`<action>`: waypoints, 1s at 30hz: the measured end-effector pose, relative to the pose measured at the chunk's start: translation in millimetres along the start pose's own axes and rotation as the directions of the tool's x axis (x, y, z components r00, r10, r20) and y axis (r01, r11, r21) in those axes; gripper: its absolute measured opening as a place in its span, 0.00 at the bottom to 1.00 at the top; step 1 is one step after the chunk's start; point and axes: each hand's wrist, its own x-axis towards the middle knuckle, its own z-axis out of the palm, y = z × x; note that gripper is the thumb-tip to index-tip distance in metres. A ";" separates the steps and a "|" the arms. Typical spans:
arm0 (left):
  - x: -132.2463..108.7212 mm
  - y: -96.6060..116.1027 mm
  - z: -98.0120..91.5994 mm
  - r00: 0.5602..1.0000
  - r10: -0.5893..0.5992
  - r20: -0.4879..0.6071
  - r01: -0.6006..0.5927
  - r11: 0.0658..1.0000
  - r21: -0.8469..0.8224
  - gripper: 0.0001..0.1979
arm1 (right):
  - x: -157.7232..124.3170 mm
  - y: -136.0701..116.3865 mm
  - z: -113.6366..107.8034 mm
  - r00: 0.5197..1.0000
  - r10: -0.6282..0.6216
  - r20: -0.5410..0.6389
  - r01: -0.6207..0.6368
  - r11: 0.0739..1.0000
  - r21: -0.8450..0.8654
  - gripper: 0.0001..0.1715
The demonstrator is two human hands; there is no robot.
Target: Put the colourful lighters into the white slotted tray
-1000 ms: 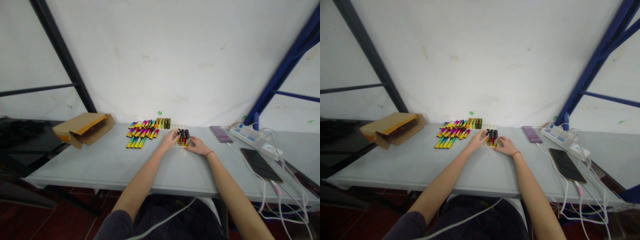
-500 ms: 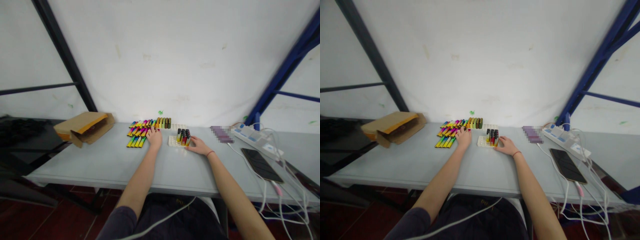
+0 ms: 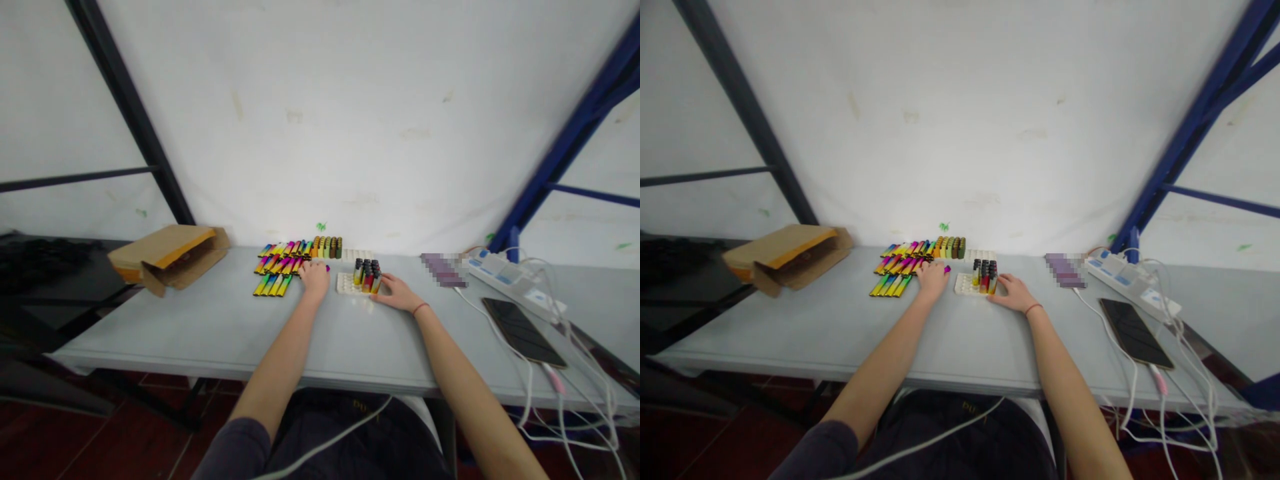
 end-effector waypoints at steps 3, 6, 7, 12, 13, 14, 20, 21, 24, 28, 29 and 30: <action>5.9 0.6 1.0 0.999 0.033 -0.014 -0.035 0.978 -0.208 0.09 | 0.0 0.5 0.1 1.000 -0.014 -0.004 0.014 1.000 0.002 0.40; 11.7 8.7 0.7 0.999 -0.006 0.036 0.027 0.779 -0.626 0.06 | 0.2 1.4 0.3 1.000 -0.023 -0.010 0.023 1.000 0.011 0.40; 12.7 12.6 0.5 0.996 -0.035 0.077 0.081 0.651 -0.755 0.06 | 0.3 1.7 0.4 1.000 -0.025 -0.010 0.025 1.000 0.013 0.41; 10.3 27.5 -2.0 0.974 -0.057 0.217 0.223 0.132 -0.966 0.05 | 0.6 2.2 0.6 0.999 -0.035 -0.009 0.036 0.999 0.015 0.41; 9.2 28.3 -3.0 0.973 -0.040 0.229 0.232 0.093 -0.968 0.06 | 0.6 2.3 0.7 0.999 -0.038 -0.009 0.038 0.999 0.015 0.41; 8.3 28.6 -4.0 0.968 -0.022 0.250 0.251 0.060 -0.966 0.06 | 0.6 2.4 0.8 0.999 -0.040 -0.008 0.040 0.999 0.014 0.41; 5.0 30.8 -7.4 0.929 -0.008 0.371 0.367 -0.130 -0.921 0.15 | 1.1 3.0 1.9 1.000 -0.021 -0.008 0.021 1.000 -0.004 0.41; 4.4 31.6 -7.1 0.934 -0.025 0.356 0.348 -0.147 -0.926 0.16 | 1.2 2.9 2.0 1.000 -0.021 -0.008 0.021 1.000 -0.005 0.41; 2.8 31.9 -6.1 0.949 -0.081 0.306 0.291 -0.160 -0.943 0.18 | 1.1 2.4 1.7 0.999 -0.031 -0.011 0.031 1.000 0.006 0.41; 3.9 25.7 -6.4 0.928 -0.144 0.344 0.318 -0.179 -0.931 0.24 | 1.0 3.4 2.2 0.999 -0.035 -0.019 0.035 0.999 0.015 0.40; 4.6 23.8 -6.9 0.912 -0.155 0.379 0.350 -0.184 -0.918 0.26 | 1.1 4.2 2.7 0.999 -0.034 -0.022 0.035 0.999 0.015 0.40; 5.3 22.3 -7.4 0.895 -0.165 0.414 0.384 -0.187 -0.904 0.27 | 1.3 5.0 3.4 0.999 -0.034 -0.026 0.035 0.999 0.015 0.39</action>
